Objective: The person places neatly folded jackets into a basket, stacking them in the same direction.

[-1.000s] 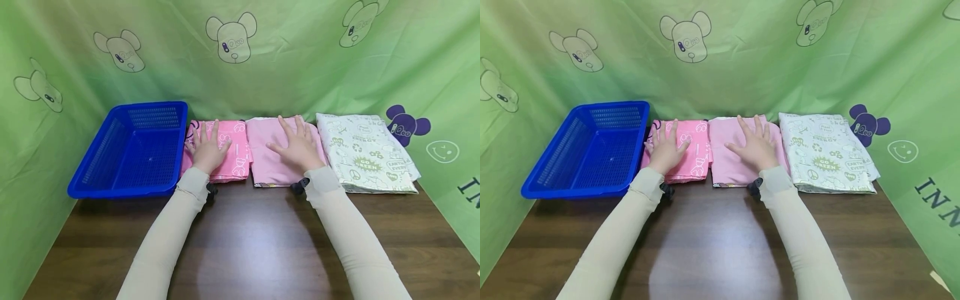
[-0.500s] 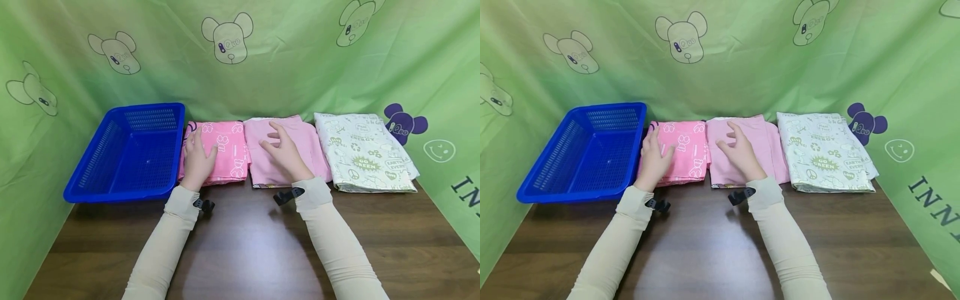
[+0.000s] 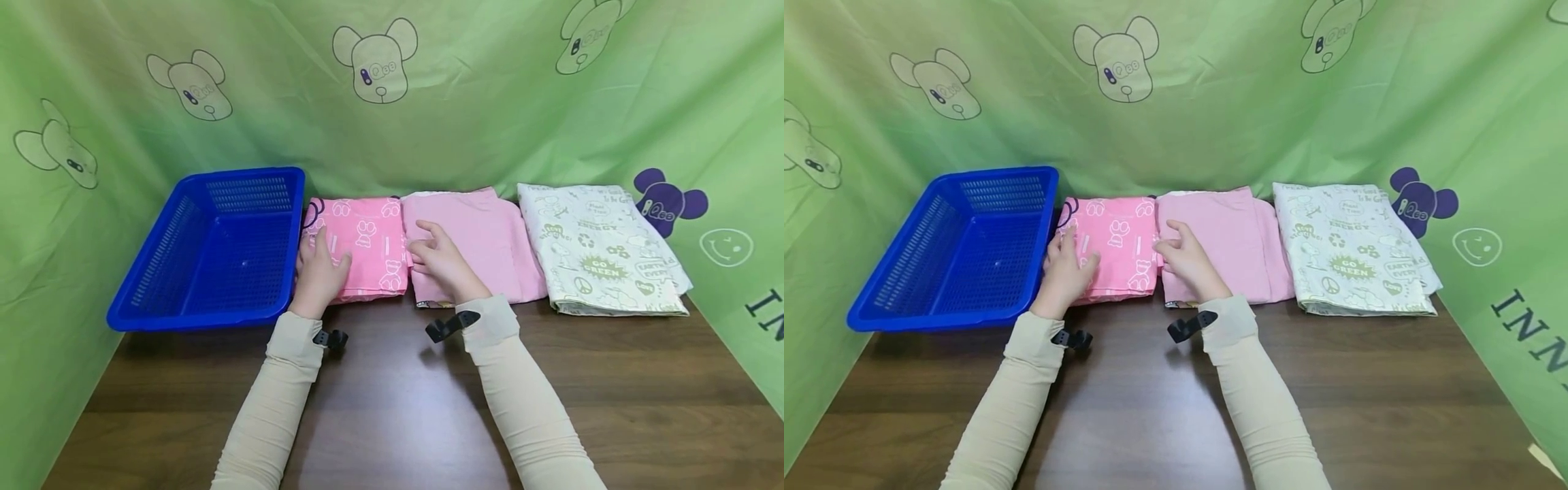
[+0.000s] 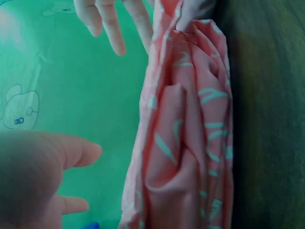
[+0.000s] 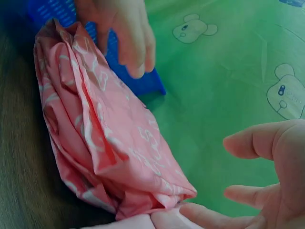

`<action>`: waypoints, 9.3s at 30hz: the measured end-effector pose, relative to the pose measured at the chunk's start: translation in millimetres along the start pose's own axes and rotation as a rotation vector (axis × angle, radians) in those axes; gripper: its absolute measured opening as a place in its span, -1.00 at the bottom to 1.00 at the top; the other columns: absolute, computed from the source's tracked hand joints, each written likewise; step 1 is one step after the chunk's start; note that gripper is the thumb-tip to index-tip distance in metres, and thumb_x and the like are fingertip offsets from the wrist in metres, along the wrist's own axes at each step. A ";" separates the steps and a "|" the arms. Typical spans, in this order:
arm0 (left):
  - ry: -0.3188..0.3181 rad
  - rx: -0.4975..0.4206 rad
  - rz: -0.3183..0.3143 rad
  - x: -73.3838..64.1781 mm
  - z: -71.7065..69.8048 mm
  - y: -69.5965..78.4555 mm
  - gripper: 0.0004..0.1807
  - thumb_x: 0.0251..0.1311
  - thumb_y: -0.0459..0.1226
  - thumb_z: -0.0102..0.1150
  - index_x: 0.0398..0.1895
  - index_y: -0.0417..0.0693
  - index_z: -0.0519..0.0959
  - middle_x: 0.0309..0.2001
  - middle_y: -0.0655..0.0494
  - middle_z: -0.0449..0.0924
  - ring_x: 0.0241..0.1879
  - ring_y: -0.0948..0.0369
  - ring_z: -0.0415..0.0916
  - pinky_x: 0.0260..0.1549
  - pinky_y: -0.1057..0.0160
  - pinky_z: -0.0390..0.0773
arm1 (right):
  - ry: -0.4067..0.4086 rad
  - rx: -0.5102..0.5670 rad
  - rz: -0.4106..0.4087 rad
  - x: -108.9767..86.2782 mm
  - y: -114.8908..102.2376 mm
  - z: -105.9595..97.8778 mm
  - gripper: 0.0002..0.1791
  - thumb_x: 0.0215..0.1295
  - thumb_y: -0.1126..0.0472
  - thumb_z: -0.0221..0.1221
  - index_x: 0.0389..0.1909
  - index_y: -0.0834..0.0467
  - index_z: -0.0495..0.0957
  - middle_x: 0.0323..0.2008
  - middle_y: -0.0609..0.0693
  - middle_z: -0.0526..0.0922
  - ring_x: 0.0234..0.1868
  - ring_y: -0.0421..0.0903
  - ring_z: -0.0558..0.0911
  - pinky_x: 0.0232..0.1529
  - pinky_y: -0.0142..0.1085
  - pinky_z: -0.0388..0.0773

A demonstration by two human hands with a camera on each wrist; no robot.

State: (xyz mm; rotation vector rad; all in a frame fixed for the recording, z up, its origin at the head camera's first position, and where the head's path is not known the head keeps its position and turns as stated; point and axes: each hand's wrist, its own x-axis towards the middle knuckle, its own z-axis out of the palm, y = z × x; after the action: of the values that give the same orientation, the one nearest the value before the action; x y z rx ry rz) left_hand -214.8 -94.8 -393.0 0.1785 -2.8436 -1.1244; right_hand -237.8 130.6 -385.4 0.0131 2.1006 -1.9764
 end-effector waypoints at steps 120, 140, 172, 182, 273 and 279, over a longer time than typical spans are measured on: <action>-0.024 -0.265 0.140 -11.8 -19.6 23.8 -0.20 0.28 -0.14 0.24 0.58 0.16 0.18 0.56 -0.20 0.00 0.39 -0.20 0.24 0.26 -0.25 0.39 | -0.227 0.501 -0.159 -14.7 -25.7 -1.8 -0.02 0.30 0.66 -0.04 0.56 -0.30 0.18 0.28 0.18 0.34 -0.17 -0.05 0.70 -0.24 -0.19 0.73; -0.018 -0.303 0.201 -15.3 -64.7 16.1 -0.13 0.20 -0.15 0.36 0.58 0.21 0.20 0.56 -0.11 0.05 0.51 -0.12 0.05 0.34 -0.25 0.28 | -0.282 0.580 -0.205 -18.9 -22.3 21.5 -0.03 0.34 0.60 -0.05 0.58 -0.34 0.10 0.22 0.15 0.36 -0.25 -0.10 0.70 -0.26 -0.27 0.72; 0.069 -0.430 0.117 -17.5 -135.8 -34.7 -0.19 0.15 -0.28 0.44 0.50 0.19 0.37 0.51 0.07 0.22 0.32 0.05 0.29 0.20 0.13 0.42 | -0.441 0.589 -0.230 -16.6 -44.1 97.5 0.24 0.14 0.76 -0.06 0.60 -0.43 -0.10 0.38 0.18 0.19 -0.01 0.03 0.59 -0.14 -0.18 0.72; 0.091 -0.486 0.021 -20.0 -159.4 -53.4 -0.22 0.22 -0.34 0.37 0.48 0.37 0.38 0.54 0.15 0.17 0.27 0.07 0.29 -0.07 0.47 0.52 | -0.456 0.585 -0.196 -8.9 -48.1 127.9 0.20 0.21 0.72 0.00 0.57 -0.47 -0.06 0.40 0.14 0.19 0.18 0.17 0.49 0.03 0.06 0.60; 0.122 -0.188 0.296 -45.9 -142.9 -15.3 -0.67 0.45 -0.26 0.10 0.18 -0.19 0.59 0.08 -0.15 0.65 0.07 -0.05 0.58 0.19 -0.11 0.49 | -0.082 -0.289 -0.492 -36.1 -38.1 81.7 -0.64 0.31 0.42 0.12 0.12 0.27 0.58 -0.14 0.17 0.72 -0.20 0.07 0.71 -0.08 -0.19 0.64; 0.061 -0.252 0.351 -45.7 -127.0 -6.8 -0.69 0.43 -0.32 0.11 0.16 -0.21 0.61 0.08 -0.12 0.65 0.08 0.02 0.58 0.22 -0.05 0.49 | -0.020 -0.330 -0.463 -43.6 -48.2 55.0 -0.67 0.37 0.36 0.12 0.13 0.21 0.59 -0.11 0.13 0.72 -0.16 0.05 0.70 -0.07 -0.20 0.63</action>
State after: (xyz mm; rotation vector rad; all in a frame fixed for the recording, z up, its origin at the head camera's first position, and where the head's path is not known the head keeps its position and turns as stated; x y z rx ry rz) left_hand -154.3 -179.3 -306.7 -0.2845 -2.5135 -1.3472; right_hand -194.5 80.2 -332.2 -0.6004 2.5641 -1.8002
